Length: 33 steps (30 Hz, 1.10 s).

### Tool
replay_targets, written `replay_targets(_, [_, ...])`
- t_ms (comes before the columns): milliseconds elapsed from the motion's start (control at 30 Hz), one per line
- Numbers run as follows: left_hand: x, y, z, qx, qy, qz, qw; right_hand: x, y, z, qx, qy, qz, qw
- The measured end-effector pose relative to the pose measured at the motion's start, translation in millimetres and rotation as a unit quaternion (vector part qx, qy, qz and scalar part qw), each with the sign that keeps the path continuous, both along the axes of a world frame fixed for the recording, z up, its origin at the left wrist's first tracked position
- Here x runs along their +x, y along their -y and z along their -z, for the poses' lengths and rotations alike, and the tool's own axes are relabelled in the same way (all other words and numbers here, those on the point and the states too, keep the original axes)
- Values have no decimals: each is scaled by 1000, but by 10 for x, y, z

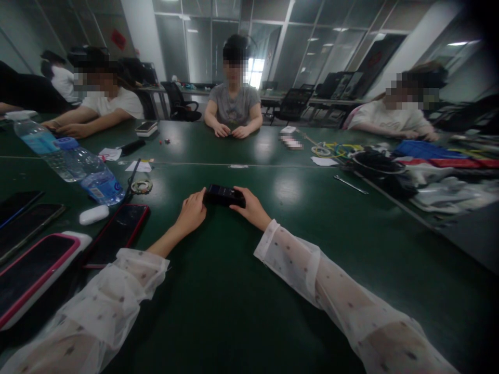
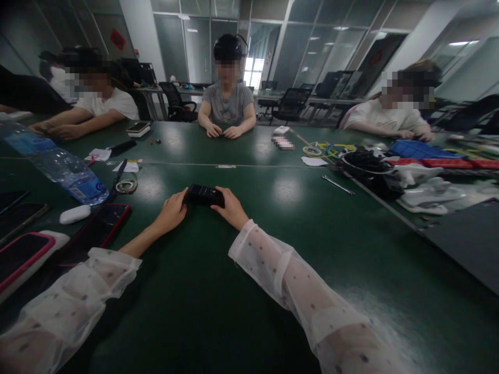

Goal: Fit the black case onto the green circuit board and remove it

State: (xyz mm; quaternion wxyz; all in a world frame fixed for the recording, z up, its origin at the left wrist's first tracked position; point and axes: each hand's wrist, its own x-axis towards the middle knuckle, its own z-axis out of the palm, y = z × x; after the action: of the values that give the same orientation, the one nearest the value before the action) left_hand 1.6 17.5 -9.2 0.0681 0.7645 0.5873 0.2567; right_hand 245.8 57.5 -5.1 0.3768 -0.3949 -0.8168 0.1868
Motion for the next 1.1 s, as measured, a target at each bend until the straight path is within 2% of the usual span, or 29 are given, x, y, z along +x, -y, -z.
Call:
replay_targets(233, [22,7,-39,-9,-9,-8,1000,29,-71,77,-44,-48,-4,998])
replay_targets(533, [10,-2,-29,-1,-24,-5,1000,19,-54,42,-64,-94,-5,994])
replay_targets(933, [2,-8,-2,11,-33,3,999,7,-18,1,-33,-164,-2,986])
replay_targets(1100, [-11,-13,2,8,-28,11,1000,5,1,-28,7,-193,54,980])
